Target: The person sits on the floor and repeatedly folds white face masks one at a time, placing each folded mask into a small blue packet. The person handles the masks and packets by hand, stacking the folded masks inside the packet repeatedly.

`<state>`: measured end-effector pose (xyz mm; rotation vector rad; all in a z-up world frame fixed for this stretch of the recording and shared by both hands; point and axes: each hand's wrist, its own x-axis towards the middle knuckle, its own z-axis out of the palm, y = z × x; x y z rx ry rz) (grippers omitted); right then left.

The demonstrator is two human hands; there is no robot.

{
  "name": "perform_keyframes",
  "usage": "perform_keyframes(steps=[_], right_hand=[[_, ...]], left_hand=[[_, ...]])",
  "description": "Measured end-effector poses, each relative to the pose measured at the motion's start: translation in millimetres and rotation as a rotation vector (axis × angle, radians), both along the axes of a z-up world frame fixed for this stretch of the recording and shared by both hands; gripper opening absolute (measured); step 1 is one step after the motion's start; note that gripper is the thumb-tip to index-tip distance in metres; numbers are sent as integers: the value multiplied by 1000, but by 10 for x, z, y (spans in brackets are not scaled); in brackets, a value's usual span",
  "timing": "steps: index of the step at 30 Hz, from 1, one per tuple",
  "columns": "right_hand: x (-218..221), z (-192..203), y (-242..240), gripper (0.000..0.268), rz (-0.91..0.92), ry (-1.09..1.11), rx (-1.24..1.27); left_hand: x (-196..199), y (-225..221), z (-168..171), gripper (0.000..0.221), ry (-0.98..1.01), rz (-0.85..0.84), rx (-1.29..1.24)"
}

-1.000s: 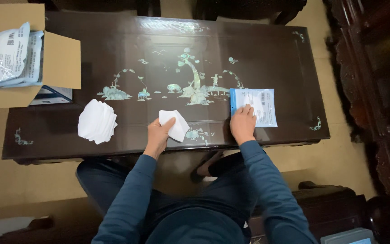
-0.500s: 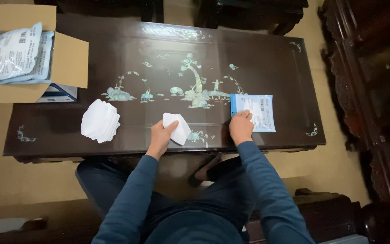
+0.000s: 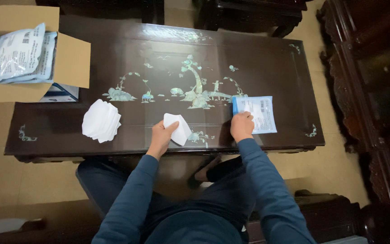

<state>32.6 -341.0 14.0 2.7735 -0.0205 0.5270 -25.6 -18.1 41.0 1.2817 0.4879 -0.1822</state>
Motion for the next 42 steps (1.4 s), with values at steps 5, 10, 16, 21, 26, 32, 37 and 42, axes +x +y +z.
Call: perform_keyframes(steps=[5, 10, 16, 21, 26, 32, 37, 42], right_hand=[[-144, 124, 69, 11, 23, 70, 84], [-536, 455, 663, 16, 90, 201, 349], [-628, 340, 756, 21, 60, 357, 613], [-639, 381, 731, 30, 34, 275, 807], [-748, 290, 920, 23, 120, 138, 725], [-908, 476, 1149, 13, 262, -98, 554], [-948, 422, 1220, 14, 323, -197, 532], [-1078, 618, 1348, 15, 518, -55, 774]], left_hand=[[-29, -223, 199, 36, 2, 4, -83], [52, -804, 54, 34, -4, -40, -221], [2, -833, 151, 45, 40, -115, -104], [16, -811, -270, 53, -29, -278, 304], [97, -965, -187, 49, -47, -296, 477], [-36, -1024, 391, 59, 118, -179, 35], [-94, -938, 328, 57, 233, -118, -328], [-207, -818, 984, 49, 196, -125, -269]])
